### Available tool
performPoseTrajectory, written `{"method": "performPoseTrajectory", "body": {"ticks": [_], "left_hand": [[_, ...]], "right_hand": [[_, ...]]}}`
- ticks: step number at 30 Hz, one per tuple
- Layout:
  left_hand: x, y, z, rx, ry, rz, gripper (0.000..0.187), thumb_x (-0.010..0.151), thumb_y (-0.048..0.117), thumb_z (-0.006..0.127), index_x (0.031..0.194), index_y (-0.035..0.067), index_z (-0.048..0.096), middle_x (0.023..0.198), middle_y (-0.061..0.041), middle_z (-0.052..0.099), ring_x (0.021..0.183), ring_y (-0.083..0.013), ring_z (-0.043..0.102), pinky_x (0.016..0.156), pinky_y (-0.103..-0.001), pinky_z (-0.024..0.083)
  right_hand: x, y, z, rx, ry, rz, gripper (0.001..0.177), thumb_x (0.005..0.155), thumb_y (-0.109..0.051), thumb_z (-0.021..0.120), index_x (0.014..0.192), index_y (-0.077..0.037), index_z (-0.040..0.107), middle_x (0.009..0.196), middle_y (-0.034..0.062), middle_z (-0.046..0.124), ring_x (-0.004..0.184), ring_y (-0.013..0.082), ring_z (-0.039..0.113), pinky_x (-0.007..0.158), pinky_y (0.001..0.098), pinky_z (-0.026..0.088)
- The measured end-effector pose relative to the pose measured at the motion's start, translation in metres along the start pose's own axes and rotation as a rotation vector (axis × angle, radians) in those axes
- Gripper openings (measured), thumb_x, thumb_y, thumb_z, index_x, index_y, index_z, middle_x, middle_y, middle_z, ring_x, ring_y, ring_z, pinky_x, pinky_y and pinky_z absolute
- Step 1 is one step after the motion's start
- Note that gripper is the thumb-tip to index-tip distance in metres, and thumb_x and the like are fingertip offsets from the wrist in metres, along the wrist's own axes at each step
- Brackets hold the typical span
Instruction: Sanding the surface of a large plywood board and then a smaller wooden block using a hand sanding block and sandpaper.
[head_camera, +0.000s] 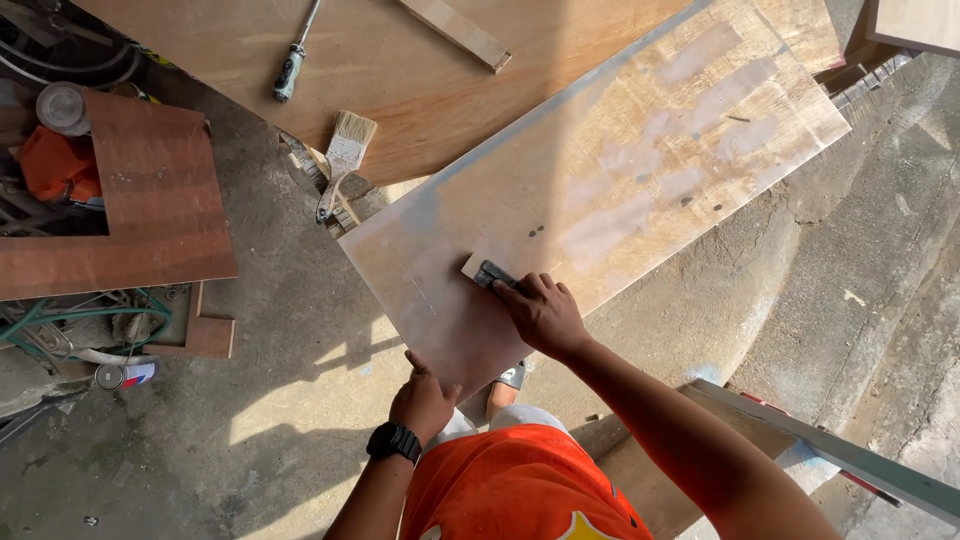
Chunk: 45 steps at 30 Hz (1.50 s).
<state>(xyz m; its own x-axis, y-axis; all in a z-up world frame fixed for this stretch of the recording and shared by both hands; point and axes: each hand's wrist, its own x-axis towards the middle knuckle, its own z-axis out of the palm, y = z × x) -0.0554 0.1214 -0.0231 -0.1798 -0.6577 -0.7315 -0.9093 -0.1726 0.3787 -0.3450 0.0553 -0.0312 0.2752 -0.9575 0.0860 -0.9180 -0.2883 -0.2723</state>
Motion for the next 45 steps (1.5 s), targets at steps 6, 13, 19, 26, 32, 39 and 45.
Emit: {"method": "performPoseTrajectory", "body": {"ticks": [6,13,19,26,32,39,45], "left_hand": [[-0.003,0.010,0.003,-0.058,0.039,-0.040,0.116,0.100,0.042,0.068,0.164,-0.025,-0.002,0.158,-0.034,0.053,0.134,-0.0481,0.067,0.108,-0.054,0.061],[-0.051,0.036,-0.046,-0.229,0.021,-0.032,0.110,0.106,0.035,0.064,0.166,-0.021,-0.010,0.145,-0.035,0.064,0.128,-0.0478,0.071,0.101,-0.054,0.064],[-0.042,-0.007,-0.036,-0.207,0.024,0.136,0.086,0.110,0.041,0.057,0.171,-0.001,0.015,0.142,-0.024,0.071,0.123,-0.0436,0.074,0.094,-0.054,0.066],[-0.021,-0.043,-0.021,-0.457,0.076,0.220,0.081,0.109,0.029,0.057,0.170,-0.006,0.018,0.146,-0.035,0.065,0.133,-0.0494,0.067,0.108,-0.060,0.060],[0.001,-0.076,-0.012,-0.449,0.116,0.221,0.077,0.110,0.039,0.058,0.168,-0.006,0.034,0.143,-0.032,0.069,0.132,-0.0466,0.069,0.106,-0.057,0.060],[0.001,-0.083,-0.026,-0.266,0.101,0.276,0.082,0.109,0.045,0.059,0.170,-0.001,0.031,0.153,-0.030,0.062,0.135,-0.0425,0.068,0.106,-0.050,0.061],[-0.038,-0.036,-0.086,-0.271,0.157,0.294,0.084,0.108,0.028,0.059,0.171,-0.010,0.017,0.177,-0.038,0.016,0.151,-0.0530,0.046,0.117,-0.057,0.052]], "right_hand": [[0.048,0.197,-0.034,-0.043,0.118,0.820,0.054,0.104,-0.038,0.072,0.157,-0.031,0.068,0.111,0.0040,0.049,0.110,0.0301,0.060,0.088,0.0436,0.055],[0.067,-0.018,0.042,0.073,0.254,0.428,0.057,0.095,-0.019,0.074,0.151,-0.015,0.067,0.101,0.0150,0.048,0.096,0.0453,0.062,0.076,0.0569,0.058],[0.062,-0.129,0.061,0.121,0.018,-0.194,0.048,0.093,-0.033,0.074,0.141,-0.034,0.069,0.100,0.0018,0.045,0.090,0.0297,0.059,0.067,0.0425,0.055],[0.092,0.075,0.020,-0.039,0.179,0.338,0.057,0.095,-0.030,0.079,0.151,-0.027,0.075,0.105,0.0082,0.055,0.094,0.0348,0.068,0.076,0.0460,0.060],[0.103,-0.052,0.050,-0.002,0.302,0.372,0.057,0.093,-0.023,0.079,0.149,-0.014,0.072,0.104,0.0112,0.050,0.095,0.0388,0.067,0.078,0.0474,0.059],[0.098,-0.144,0.054,-0.016,0.031,-0.218,0.053,0.089,-0.025,0.074,0.139,-0.040,0.074,0.098,0.0016,0.055,0.090,0.0280,0.067,0.067,0.0418,0.058],[0.111,0.073,0.010,-0.130,0.150,0.517,0.055,0.099,-0.033,0.074,0.153,-0.025,0.075,0.106,0.0122,0.059,0.096,0.0409,0.069,0.081,0.0510,0.061]]}}
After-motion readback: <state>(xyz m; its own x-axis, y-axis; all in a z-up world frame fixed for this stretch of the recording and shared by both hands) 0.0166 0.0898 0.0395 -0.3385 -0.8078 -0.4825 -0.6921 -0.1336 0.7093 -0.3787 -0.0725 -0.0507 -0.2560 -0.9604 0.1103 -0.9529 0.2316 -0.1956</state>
